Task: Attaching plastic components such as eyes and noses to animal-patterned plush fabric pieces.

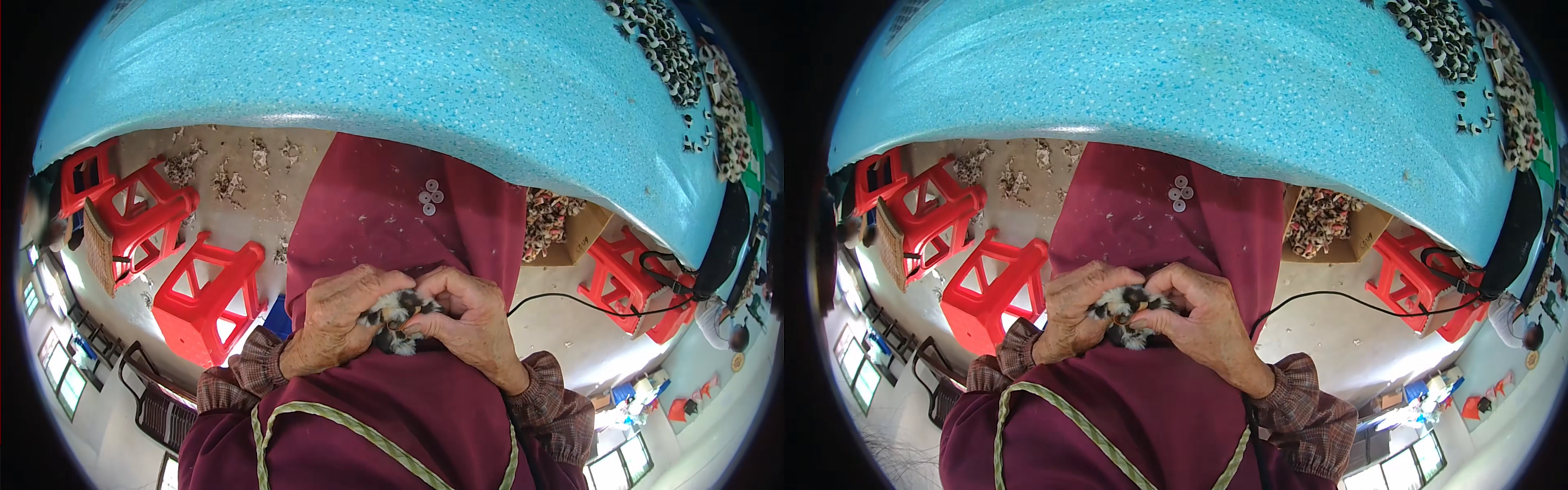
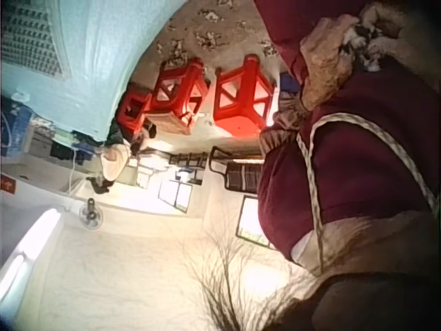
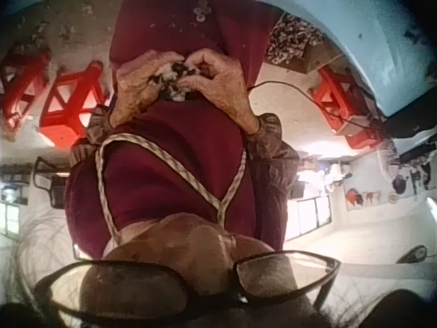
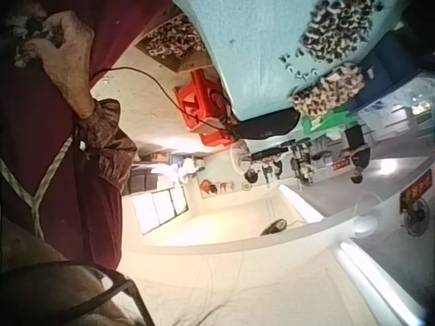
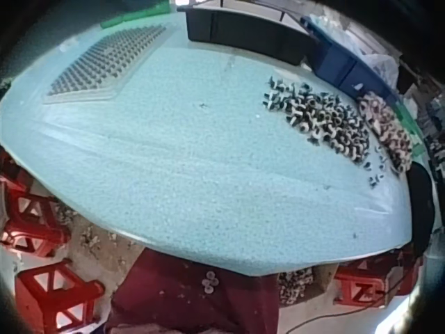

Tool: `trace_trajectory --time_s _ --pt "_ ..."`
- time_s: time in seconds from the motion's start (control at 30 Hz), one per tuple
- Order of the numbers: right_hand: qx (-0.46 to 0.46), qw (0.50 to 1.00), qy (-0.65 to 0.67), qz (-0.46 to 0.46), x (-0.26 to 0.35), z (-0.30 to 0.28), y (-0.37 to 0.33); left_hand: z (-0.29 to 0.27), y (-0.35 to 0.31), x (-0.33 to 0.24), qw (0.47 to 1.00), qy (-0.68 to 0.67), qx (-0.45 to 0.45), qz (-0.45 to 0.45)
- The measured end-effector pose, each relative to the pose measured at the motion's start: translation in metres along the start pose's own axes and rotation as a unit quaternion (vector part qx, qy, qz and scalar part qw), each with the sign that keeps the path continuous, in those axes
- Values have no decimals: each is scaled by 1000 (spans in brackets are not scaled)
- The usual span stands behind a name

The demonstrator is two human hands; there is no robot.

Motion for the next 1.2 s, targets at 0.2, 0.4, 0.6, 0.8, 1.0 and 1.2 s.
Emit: trace_trajectory --time_s 0.2,0.4,0.6,0.8,1.0,1.2 --pt "-12 998 48 36 -2 0 -1 3 2 3 999 22 4 49" --pt "-17 993 85 85 -4 -1 3 4 5 8 999 26 31 16" --pt "-45 998 41 25 -1 -3 13 2 15 11 993 -84 28 -72" --pt "-30 998 -28 46 -13 -6 15 6 13 18 993 -51 13 -108" --pt "-24 999 -25 3 -11 -6 17 7 15 21 992 -57 7 -111" --pt "-27 996 58 66 -15 -8 11 7 11 33 929 -234 111 -263"
Point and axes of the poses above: each hand's wrist, its own y-axis towards the middle knuckle, its own z-axis out of the palm, x = y × z, the point moved 2 cm from there along y, towards the middle knuckle, and after that the axes turned 12 degrees about -z, right-handed, at the moved point
